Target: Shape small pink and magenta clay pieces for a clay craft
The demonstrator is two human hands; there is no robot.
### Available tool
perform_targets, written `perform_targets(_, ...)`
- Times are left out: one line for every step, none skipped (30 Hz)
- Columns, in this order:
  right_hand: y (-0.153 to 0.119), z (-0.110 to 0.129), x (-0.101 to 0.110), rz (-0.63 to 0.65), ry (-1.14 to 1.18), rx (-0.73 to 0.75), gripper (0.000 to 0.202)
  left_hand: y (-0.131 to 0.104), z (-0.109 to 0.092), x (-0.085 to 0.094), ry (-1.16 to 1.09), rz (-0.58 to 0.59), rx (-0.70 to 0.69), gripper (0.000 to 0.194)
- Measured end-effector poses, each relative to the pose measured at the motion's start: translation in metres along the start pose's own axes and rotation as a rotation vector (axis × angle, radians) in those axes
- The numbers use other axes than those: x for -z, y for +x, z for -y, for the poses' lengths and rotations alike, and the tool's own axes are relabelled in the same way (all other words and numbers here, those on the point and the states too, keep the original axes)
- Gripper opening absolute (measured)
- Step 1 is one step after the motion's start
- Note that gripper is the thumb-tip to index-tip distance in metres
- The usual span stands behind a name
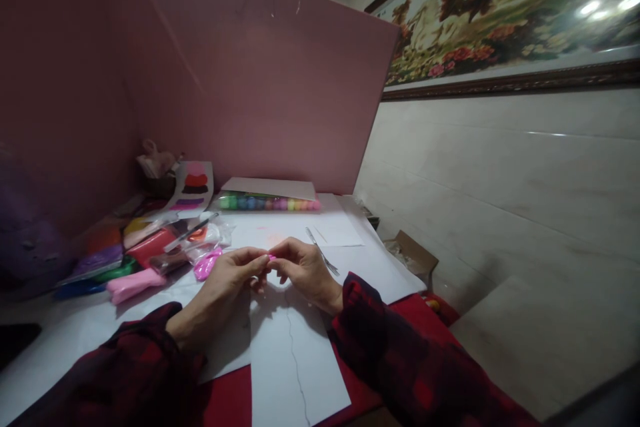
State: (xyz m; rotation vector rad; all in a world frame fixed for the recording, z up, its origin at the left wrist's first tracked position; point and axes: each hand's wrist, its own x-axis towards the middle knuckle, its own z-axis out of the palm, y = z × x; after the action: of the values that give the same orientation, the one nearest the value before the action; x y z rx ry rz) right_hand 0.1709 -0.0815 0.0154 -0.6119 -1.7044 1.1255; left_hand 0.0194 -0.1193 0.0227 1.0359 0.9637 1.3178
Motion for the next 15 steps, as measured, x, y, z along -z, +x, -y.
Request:
perform_targets(0.000, 0.000, 0.000, -0.002, 0.001, 0.006, 0.011, 0.001, 0.001, 0.001, -0.001, 0.003, 0.010, 0.025)
perform_targets(0.000, 0.000, 0.000, -0.008, 0.006, 0.014, 0.012, 0.002, 0.001, 0.002, -0.005, 0.008, 0.024, 0.026)
perform_targets(0.000, -0.001, 0.000, -0.010, 0.014, 0.017, 0.013, 0.002, 0.001, 0.002, -0.012, 0.014, 0.038, 0.027)
perform_targets(0.000, -0.001, 0.000, -0.010, 0.024, 0.016, 0.014, 0.002, 0.001, 0.002, -0.020, 0.017, 0.048, 0.027)
perform_targets(0.001, -0.001, 0.000, -0.010, 0.036, 0.010, 0.015, 0.002, 0.001, 0.001, -0.024, 0.014, 0.049, 0.027)
perform_targets(0.001, -0.001, 0.000, -0.009, 0.052, 0.000, 0.017, 0.002, 0.000, 0.001, -0.025, 0.005, 0.039, 0.026)
perform_targets(0.002, -0.001, 0.000, -0.010, 0.071, -0.010, 0.019, 0.001, 0.000, 0.000, -0.024, -0.010, 0.020, 0.025)
perform_targets(0.004, -0.001, 0.001, -0.014, 0.090, -0.021, 0.022, 0.001, -0.001, -0.001, -0.025, -0.030, -0.005, 0.024)
perform_targets(0.005, -0.001, 0.002, -0.024, 0.109, -0.032, 0.023, 0.000, -0.003, -0.002, -0.029, -0.055, -0.028, 0.023)
perform_targets(0.007, -0.002, 0.003, -0.043, 0.125, -0.042, 0.025, 0.000, -0.004, -0.003, -0.038, -0.082, -0.039, 0.023)
perform_targets(0.008, -0.003, 0.004, -0.066, 0.136, -0.053, 0.025, -0.001, -0.005, -0.003, -0.054, -0.110, -0.041, 0.023)
perform_targets(0.010, -0.004, 0.005, -0.092, 0.144, -0.062, 0.025, -0.001, -0.006, -0.003, -0.072, -0.134, -0.038, 0.024)
perform_targets(0.011, -0.005, 0.006, -0.120, 0.148, -0.069, 0.025, -0.001, -0.007, -0.003, -0.087, -0.150, -0.032, 0.026)
perform_targets(0.011, -0.005, 0.006, -0.143, 0.149, -0.075, 0.023, -0.001, -0.008, -0.002, -0.098, -0.154, -0.027, 0.028)
perform_targets(0.012, -0.006, 0.007, -0.158, 0.148, -0.079, 0.022, 0.000, -0.008, -0.002, -0.106, -0.146, -0.022, 0.029)
